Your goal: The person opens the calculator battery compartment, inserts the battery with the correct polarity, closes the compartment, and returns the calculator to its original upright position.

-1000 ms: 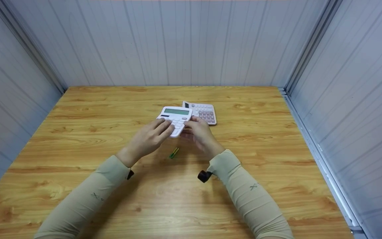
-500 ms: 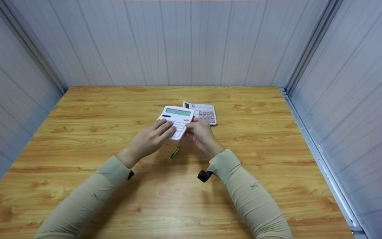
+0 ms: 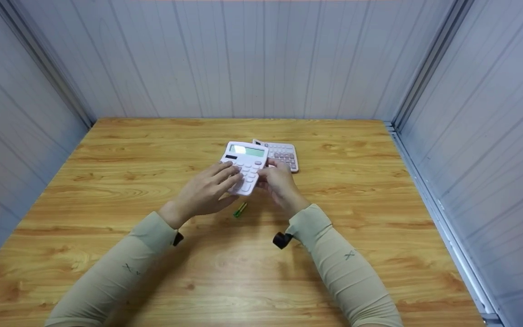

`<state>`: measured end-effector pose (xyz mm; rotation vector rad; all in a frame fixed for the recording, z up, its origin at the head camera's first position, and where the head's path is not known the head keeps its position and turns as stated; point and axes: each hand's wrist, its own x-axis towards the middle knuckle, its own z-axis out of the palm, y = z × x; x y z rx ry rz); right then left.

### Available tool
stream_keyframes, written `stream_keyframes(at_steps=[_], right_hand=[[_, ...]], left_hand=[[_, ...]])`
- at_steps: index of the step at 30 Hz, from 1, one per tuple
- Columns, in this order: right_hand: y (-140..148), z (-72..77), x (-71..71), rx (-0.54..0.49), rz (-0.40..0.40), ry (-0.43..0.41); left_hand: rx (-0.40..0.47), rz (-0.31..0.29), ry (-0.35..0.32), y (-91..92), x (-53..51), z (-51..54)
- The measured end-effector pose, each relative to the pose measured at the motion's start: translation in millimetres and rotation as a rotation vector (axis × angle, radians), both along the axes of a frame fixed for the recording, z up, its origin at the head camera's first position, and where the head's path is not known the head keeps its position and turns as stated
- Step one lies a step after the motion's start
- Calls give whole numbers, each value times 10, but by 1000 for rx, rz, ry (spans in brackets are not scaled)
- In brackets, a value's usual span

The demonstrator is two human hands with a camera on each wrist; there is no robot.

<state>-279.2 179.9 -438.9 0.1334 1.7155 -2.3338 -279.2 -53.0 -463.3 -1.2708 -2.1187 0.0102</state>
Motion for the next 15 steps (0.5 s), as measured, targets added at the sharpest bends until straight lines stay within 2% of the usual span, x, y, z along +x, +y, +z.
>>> stream_keyframes(at_steps=[4,7,10,15], right_hand=[[31,-12,-20,28,-22,-2],[57,-29,-36,55,-36,-4],[74,-47,-49,72,-42,-1],[84,-65,-63,102,-56,-6]], left_hand=[[0,-32,-90,-36,4,23],[57,-50,-191,-65,4,41],[152,-46,-315,-89,-7,53],[375,-18,-529,-141,-51,38]])
